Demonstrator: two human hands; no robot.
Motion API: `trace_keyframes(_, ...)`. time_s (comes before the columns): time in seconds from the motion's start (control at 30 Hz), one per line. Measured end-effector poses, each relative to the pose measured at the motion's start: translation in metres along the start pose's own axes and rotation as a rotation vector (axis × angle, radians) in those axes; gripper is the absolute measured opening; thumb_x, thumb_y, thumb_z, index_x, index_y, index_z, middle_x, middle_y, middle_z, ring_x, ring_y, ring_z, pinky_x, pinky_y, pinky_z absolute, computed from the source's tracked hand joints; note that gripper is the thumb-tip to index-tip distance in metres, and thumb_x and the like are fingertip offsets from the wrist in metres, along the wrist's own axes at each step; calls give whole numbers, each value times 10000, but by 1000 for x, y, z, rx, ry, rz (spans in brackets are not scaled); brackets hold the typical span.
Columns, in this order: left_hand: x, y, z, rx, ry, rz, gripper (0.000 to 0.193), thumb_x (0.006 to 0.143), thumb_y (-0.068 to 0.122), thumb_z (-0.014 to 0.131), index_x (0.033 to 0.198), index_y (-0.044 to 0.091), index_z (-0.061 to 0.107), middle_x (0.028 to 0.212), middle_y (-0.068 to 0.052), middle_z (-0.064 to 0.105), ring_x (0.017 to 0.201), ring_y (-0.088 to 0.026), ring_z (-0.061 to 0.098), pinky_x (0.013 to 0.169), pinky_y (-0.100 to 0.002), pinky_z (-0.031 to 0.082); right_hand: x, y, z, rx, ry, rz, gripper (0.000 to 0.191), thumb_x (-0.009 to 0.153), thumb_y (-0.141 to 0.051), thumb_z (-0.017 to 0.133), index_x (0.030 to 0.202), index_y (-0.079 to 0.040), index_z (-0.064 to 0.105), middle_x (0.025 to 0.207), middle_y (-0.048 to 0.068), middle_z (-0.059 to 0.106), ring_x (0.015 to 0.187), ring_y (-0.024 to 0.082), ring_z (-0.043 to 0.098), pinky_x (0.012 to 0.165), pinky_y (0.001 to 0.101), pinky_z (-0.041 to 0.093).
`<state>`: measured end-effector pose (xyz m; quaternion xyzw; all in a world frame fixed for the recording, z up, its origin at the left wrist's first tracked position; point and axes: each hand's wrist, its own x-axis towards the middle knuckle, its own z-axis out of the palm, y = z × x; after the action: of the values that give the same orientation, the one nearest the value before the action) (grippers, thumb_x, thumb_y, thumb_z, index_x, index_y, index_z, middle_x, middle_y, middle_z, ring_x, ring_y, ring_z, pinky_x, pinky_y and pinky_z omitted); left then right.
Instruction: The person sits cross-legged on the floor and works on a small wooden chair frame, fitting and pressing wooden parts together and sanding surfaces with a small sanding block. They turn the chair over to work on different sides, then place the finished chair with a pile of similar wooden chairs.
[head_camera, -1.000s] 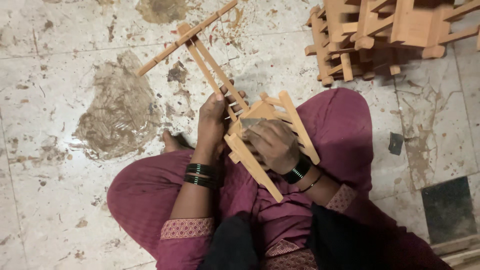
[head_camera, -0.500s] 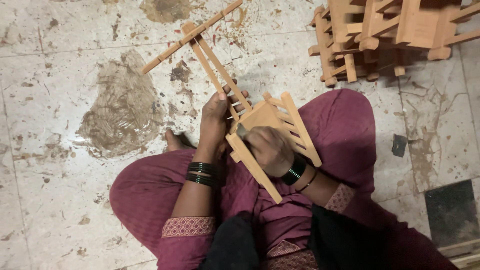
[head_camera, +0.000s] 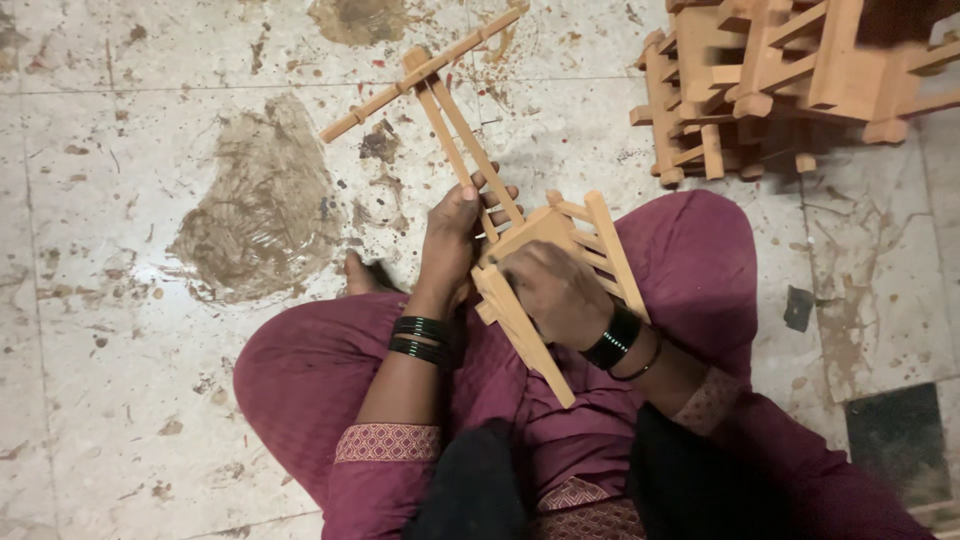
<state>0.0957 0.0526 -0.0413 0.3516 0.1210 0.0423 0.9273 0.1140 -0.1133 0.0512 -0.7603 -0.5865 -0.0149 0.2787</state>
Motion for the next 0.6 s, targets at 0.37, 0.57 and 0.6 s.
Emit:
trace_keyframes(0.37,-1,2,6,-59,-19,23,702,1059,506,385,1533,-11,419,1311,-167,663,1119,-245,671,983,-399,568,-16,-14,-12,-115,-14,137,216,879,-54,698,1095,-56,700,994,75,627,941,270,626,826,388,531)
trace_keyframes(0.57,3,-4,6,-31,-36,61,791,1046,600,327,1533,-14,435,1279,-144,674,1097,-218,662,992,-374,542,47,2,-33,-387,296,127,493,838,2,704,1319,-103,717,949,82,607,872,268,600,787,406,522)
trace_keyframes(0.6,5,-7,5,-23,-37,68,802,1045,609,329,1530,-18,452,1255,-128,679,1081,-206,658,985,-365,538,65,10,-32,-419,349,124,514,839,12,694,1339,-109,704,1002,86,619,923,276,615,811,403,530)
